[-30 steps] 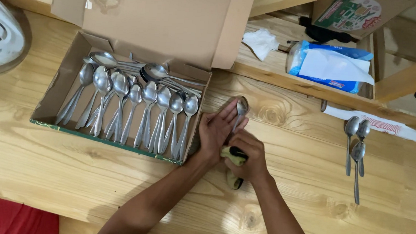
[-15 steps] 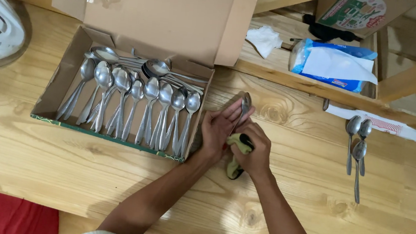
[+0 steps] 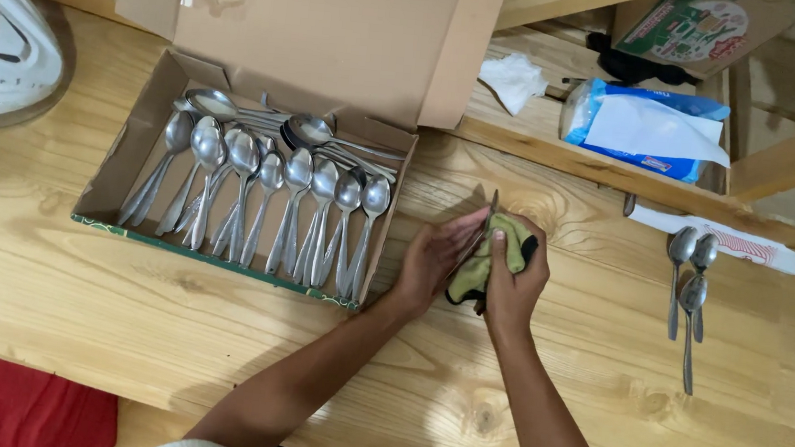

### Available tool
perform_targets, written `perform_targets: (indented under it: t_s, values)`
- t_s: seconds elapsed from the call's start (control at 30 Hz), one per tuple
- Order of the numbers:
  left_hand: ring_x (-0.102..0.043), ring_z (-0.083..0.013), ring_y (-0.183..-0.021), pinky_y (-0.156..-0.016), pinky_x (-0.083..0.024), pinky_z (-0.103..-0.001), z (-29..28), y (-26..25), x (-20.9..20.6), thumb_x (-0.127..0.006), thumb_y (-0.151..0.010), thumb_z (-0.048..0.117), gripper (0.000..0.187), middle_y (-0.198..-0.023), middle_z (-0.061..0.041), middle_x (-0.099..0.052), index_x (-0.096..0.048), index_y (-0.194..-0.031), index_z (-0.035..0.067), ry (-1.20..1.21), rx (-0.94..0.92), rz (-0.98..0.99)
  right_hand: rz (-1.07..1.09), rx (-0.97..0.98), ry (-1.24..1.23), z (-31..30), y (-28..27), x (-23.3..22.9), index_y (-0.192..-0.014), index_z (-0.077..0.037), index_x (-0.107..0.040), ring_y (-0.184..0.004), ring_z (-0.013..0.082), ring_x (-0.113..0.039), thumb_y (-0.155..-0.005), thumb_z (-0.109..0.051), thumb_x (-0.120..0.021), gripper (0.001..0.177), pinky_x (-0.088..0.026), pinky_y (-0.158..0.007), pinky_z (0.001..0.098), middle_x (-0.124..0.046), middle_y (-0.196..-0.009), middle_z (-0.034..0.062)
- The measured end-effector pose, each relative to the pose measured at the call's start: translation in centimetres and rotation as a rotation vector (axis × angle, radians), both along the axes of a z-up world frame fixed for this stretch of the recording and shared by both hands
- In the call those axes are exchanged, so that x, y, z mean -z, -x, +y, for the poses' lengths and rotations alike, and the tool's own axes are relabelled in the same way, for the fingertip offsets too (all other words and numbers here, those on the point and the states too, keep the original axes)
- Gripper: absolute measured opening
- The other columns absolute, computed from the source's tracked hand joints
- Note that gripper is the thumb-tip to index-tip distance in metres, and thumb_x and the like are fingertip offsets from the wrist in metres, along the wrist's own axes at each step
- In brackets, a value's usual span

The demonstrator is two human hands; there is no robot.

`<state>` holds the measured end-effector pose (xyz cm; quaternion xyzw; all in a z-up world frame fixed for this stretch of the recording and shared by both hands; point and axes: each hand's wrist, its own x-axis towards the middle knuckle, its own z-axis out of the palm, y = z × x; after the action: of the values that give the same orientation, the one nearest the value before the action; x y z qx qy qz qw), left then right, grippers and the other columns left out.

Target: The person wipes multiple metal spoons one by one with a green cloth on a wooden table. They pick each spoon from a cardboard box, wipe it, and place it on the table. The process is repeated for several spoons throughout the clip.

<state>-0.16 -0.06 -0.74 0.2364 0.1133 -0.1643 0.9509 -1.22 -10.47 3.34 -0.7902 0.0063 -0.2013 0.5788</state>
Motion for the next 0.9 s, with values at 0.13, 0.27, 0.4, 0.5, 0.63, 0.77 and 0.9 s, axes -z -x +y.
perform_targets:
  t_s: [0.13, 0.27, 0.4, 0.5, 0.63, 0.77, 0.9]
  values:
    - [-0.051, -0.0248, -0.134, -0.113, -0.038, -0.037, -0.7, -0.4, 1.8, -0.044, -0.081, 0.03, 0.063, -0.138, -0.011, -0.059, -0.059, -0.137, 0.005, -0.07, 0.035, -0.039, -0.001, 0.039, 0.031, -0.3, -0.2, 0.6, -0.117, -0.003, -0.06, -0.099, 0.0219, -0.06, -0.098, -0.008, -0.061, 0.02, -0.048, -0.091, 0.0444, -0.065, -0.103, 0.0165]
    - [-0.038, -0.0172, -0.14, -0.115, -0.028, -0.028, -0.8, -0.4, 0.9, -0.036, -0.083, 0.015, 0.064, -0.147, -0.001, -0.047, -0.046, -0.146, 0.006, 0.21, 0.13, 0.05, -0.076, 0.062, 0.013, -1.0, -0.7, 1.2, -0.115, -0.004, -0.058, -0.103, 0.0231, -0.058, -0.096, -0.005, -0.062, 0.019, -0.045, -0.095, 0.0441, -0.059, -0.108, 0.014]
    - [-0.066, -0.0236, -0.111, -0.092, -0.053, -0.035, -0.2, 0.2, -0.2, -0.055, -0.083, 0.015, 0.054, -0.121, -0.015, -0.068, -0.061, -0.135, 0.002, -0.206, 0.011, -0.091, -0.141, -0.051, 0.033, -0.9, -0.7, 1.0, -0.11, -0.005, -0.061, -0.105, 0.026, -0.057, -0.095, -0.005, -0.063, 0.015, -0.044, -0.096, 0.0455, -0.052, -0.108, 0.0095]
    - [-0.069, -0.0224, -0.097, -0.081, -0.058, -0.035, -0.8, 0.2, 0.9, -0.067, -0.081, 0.003, 0.056, -0.107, -0.015, -0.069, -0.059, -0.136, 0.002, -0.228, -0.065, -0.171, -0.164, -0.091, 0.143, -1.1, -0.4, 1.9, -0.102, -0.005, -0.067, -0.102, 0.0266, -0.058, -0.086, -0.005, -0.071, 0.016, -0.045, -0.094, 0.0436, -0.052, -0.105, 0.0095]
    - [-0.065, -0.0174, -0.108, -0.088, -0.055, -0.03, -0.4, 0.7, 0.6, -0.058, -0.072, -0.008, 0.067, -0.122, -0.013, -0.067, -0.056, -0.138, 0.0, -0.274, -0.016, -0.243, -0.216, -0.001, 0.127, -1.2, -0.6, 1.1, -0.105, -0.001, -0.061, -0.097, 0.0304, -0.059, -0.091, 0.0, -0.067, 0.014, -0.045, -0.092, 0.0453, -0.05, -0.102, 0.011]
    - [-0.063, -0.0173, -0.112, -0.093, -0.054, -0.03, -0.9, 1.0, 1.1, -0.061, -0.069, -0.014, 0.065, -0.121, -0.018, -0.068, -0.06, -0.133, -0.001, -0.346, -0.008, -0.356, -0.224, 0.104, 0.101, -2.8, -1.7, 2.5, -0.1, -0.002, -0.061, -0.093, 0.0242, -0.058, -0.091, -0.003, -0.07, 0.013, -0.044, -0.089, 0.0403, -0.051, -0.097, 0.0094]
    - [-0.064, -0.0177, -0.11, -0.094, -0.054, -0.032, -0.9, 0.7, 1.9, -0.059, -0.067, -0.017, 0.066, -0.118, -0.019, -0.068, -0.061, -0.132, -0.002, -0.346, -0.026, -0.336, -0.144, 0.145, 0.04, -2.6, -1.6, 2.5, -0.096, -0.003, -0.06, -0.087, 0.0185, -0.058, -0.089, -0.005, -0.071, 0.013, -0.045, -0.085, 0.0362, -0.052, -0.09, 0.0078]
